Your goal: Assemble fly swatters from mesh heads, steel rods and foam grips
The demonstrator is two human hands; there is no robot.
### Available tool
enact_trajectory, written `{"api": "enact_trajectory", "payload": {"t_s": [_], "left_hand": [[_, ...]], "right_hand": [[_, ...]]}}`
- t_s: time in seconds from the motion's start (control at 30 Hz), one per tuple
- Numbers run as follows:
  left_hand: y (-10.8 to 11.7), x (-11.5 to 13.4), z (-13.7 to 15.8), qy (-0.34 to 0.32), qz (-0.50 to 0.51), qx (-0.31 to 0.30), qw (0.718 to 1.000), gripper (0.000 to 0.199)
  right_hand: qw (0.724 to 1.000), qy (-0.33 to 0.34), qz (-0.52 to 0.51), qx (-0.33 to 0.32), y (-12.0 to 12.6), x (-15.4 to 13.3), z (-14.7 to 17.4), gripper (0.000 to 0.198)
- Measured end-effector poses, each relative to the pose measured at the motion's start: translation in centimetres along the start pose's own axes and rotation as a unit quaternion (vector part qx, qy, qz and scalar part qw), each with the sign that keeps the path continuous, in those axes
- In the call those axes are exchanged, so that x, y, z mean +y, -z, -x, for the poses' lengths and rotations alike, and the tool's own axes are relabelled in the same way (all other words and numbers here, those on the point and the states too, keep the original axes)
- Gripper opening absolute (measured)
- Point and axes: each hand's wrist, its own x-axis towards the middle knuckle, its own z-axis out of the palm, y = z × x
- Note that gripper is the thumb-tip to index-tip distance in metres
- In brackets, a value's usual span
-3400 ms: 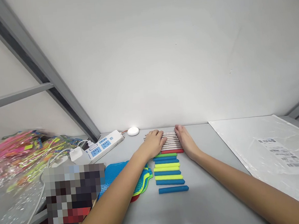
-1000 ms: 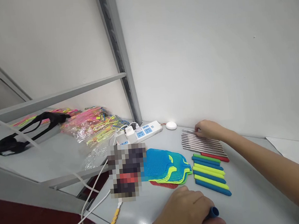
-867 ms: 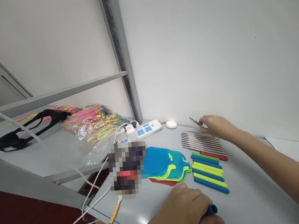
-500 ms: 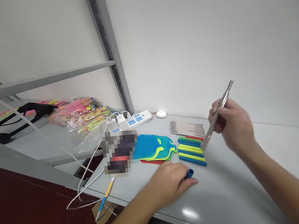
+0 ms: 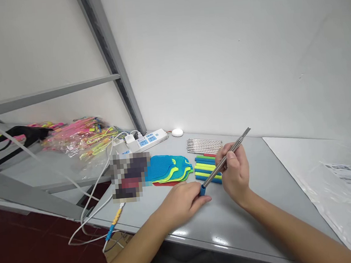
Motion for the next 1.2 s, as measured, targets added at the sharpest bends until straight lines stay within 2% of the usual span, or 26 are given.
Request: {"api": "enact_trajectory", "payload": {"t_s": [0.27, 0.5, 0.6, 0.93, 1.0, 1.2], "left_hand": [[-0.1, 0.2, 0.1, -0.010, -0.041, -0.007, 0.999, 0.033], [0.0, 0.2, 0.3, -0.025, -0.058, -0.008, 0.998, 0.032], [-0.1, 0.1, 0.4, -0.027, -0.060, -0.007, 0.998, 0.030], [-0.2, -0.4, 0.7, -0.039, -0.035, 0.056, 0.997, 0.027], [-0.2, -0.3, 0.8, -0.026, -0.027, 0.057, 0.998, 0.025], [0.0, -0.1, 0.6, 0.001, 0.023, 0.041, 0.999, 0.020]], "right_hand": [[0.996, 0.088, 0.017, -0.022, 0.4, 0.2, 0.6, 0.012], [0.996, 0.087, 0.022, -0.002, 0.2, 0.3, 0.5, 0.014], [0.998, 0.065, 0.013, -0.002, 0.3, 0.3, 0.4, 0.014], [0.992, -0.113, -0.044, 0.024, 0.3, 0.0, 0.2, 0.017], [0.991, -0.118, -0.055, 0.021, 0.5, 0.1, 0.1, 0.016], [0.997, -0.070, -0.007, 0.000, 0.8, 1.2, 0.9, 0.017]]}}
